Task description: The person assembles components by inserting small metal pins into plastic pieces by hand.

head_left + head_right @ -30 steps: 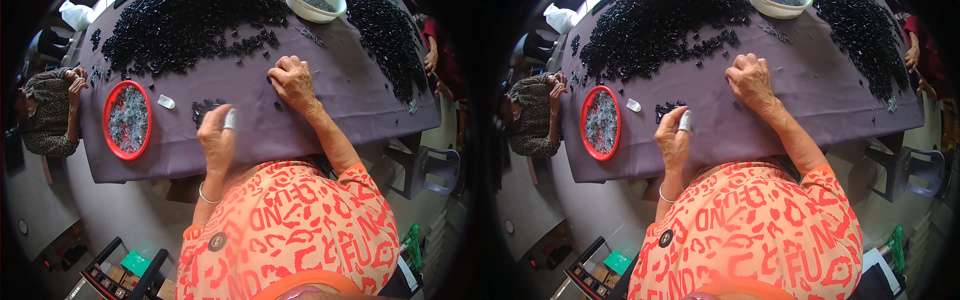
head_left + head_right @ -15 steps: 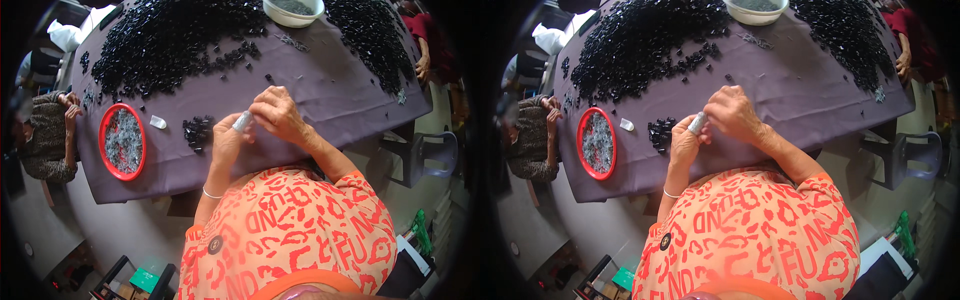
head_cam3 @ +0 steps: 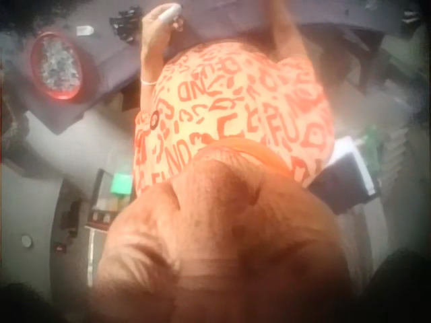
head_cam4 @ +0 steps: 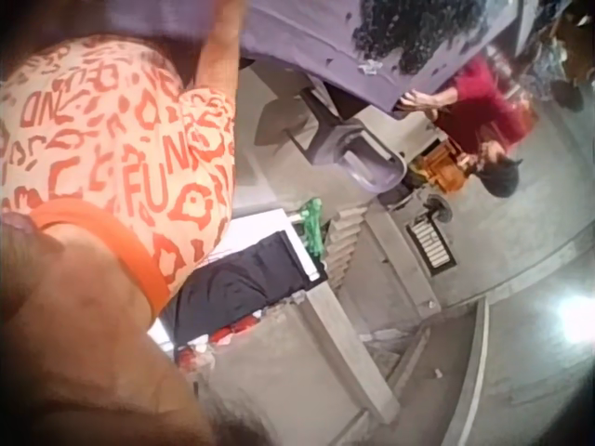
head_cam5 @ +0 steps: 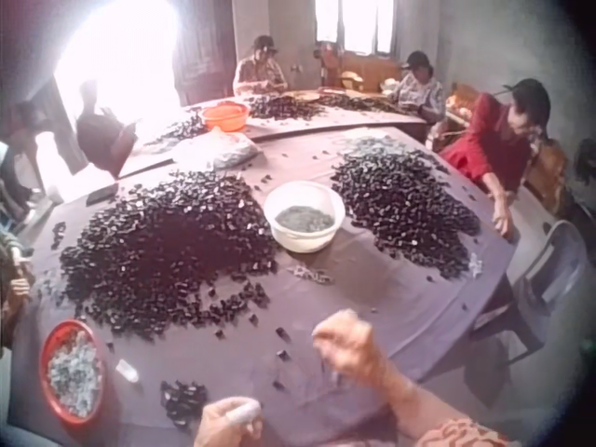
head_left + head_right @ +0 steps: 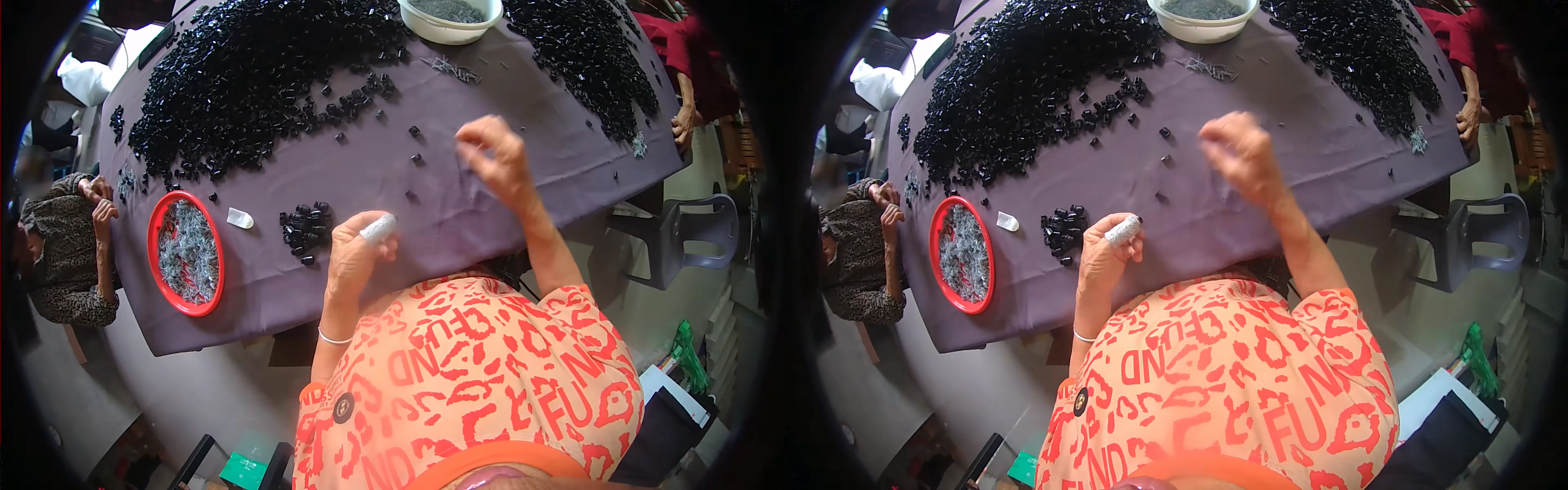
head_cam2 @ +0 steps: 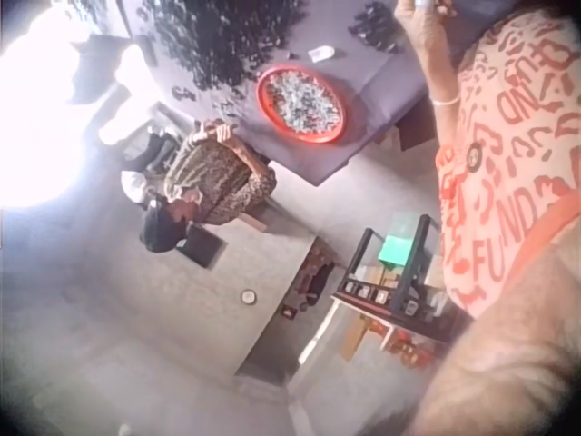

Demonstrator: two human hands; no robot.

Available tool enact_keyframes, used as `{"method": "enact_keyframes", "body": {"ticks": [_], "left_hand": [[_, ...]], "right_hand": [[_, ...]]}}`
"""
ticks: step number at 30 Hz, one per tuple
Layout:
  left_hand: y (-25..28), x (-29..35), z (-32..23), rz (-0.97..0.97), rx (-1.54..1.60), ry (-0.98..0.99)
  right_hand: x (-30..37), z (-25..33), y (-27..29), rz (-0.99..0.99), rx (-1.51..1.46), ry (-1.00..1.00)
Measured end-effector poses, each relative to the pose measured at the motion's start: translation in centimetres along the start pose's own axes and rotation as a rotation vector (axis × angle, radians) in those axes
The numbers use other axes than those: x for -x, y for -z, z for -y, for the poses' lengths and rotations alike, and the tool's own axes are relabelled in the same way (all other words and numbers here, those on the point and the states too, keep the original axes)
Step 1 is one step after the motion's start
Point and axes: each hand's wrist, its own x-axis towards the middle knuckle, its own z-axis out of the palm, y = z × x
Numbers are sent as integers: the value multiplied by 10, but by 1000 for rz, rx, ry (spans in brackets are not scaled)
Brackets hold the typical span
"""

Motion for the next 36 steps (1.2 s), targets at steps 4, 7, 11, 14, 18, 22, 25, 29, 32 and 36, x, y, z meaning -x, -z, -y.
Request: {"method": "enact_keyframes", "body": {"ticks": [4,7,11,14,18,22,25,29,32,36], "left_hand": [[-5,4,4,-71,-15,-47],[-5,3,8,-95,41,-73],[-6,4,10,-146,56,-114],[-5,1,13,-60,149,-188],[-4,2,17,-54,174,-237],[-7,9,16,-81,157,-237],[-8,12,17,-92,142,-244],[-8,12,22,-76,80,-311],[-8,13,24,-84,32,-346],[-9,14,25,-116,-110,-401]], "right_hand": [[-14,-33,16,56,187,-88],[-17,-39,12,199,275,-39],[-14,-35,4,162,343,56],[-8,-13,-3,99,295,110],[12,40,-27,317,-213,-137],[21,65,-39,399,-413,-115],[23,73,-46,316,-361,14],[28,76,-50,265,-227,101],[32,78,-51,243,-176,106],[35,77,-51,245,-114,151]]}}
